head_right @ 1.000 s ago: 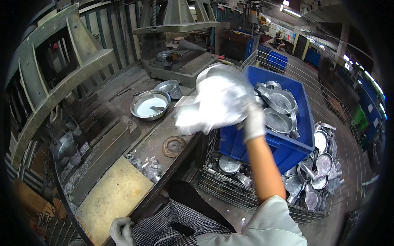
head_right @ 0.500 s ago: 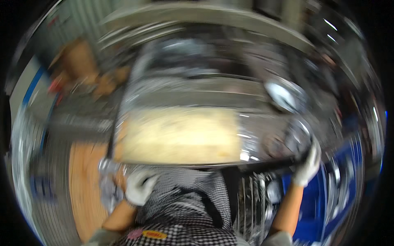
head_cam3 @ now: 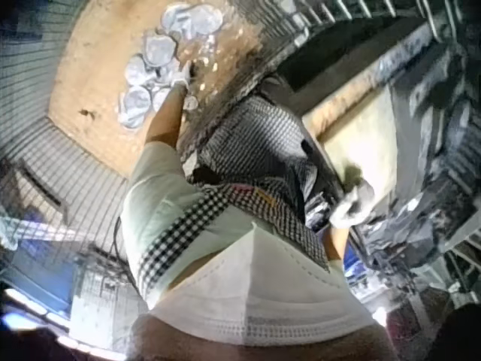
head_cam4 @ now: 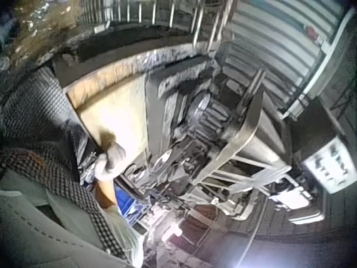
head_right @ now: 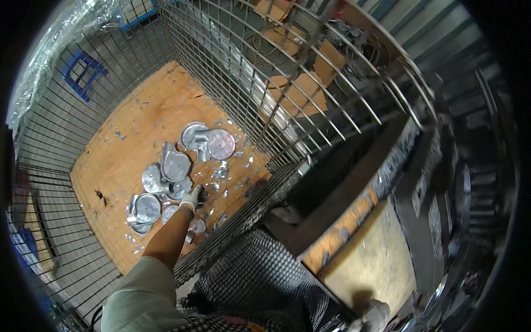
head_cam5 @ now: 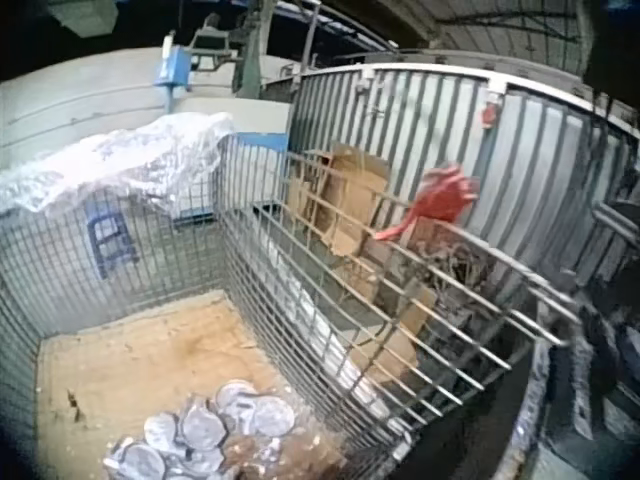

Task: The person takes metal parts from a crate, shapes them using a press machine, places the processed parts into a blue bin, and dumps the blue bin into a large wire cart.

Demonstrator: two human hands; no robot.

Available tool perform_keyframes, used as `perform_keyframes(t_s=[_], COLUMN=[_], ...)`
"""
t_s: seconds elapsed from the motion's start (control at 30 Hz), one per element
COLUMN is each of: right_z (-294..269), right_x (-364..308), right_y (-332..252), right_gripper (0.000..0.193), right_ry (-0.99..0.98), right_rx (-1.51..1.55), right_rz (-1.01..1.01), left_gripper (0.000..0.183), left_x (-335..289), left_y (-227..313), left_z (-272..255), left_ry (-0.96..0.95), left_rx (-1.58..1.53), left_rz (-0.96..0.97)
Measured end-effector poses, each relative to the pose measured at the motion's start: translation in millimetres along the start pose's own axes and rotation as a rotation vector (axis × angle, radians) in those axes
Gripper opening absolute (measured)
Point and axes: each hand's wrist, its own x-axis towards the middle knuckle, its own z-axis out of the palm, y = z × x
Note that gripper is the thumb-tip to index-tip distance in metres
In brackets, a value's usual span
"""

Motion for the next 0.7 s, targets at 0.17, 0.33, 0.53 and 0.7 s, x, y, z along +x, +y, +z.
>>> perform_keyframes(t_s=[0.17,0.33,0.53,0.7], right_z=[49,41,35,37], right_x=[33,51,63,50], right_y=[0,-5,-2,-4], right_gripper=[0.043,0.042,0.049,0.033], right_ry=[-0.075,-0.325,-0.410,-0.385], right_rx=[-0.052,-0.387,-0.338,-0.471], right_rz=[-0.126,-0.043,-0.042,0.063], left_gripper=[0.068,0.078,0.061,0.044], left_x=[150,244,258,216], left_y=[-27,-12,22,18], left_z=[38,86,95,118], left_ry=[0.100,0.637,0.370,0.138], left_rx=[0.299,0.526,0.176,-0.186], left_rz=[0.101,0.439,0.026,0.305])
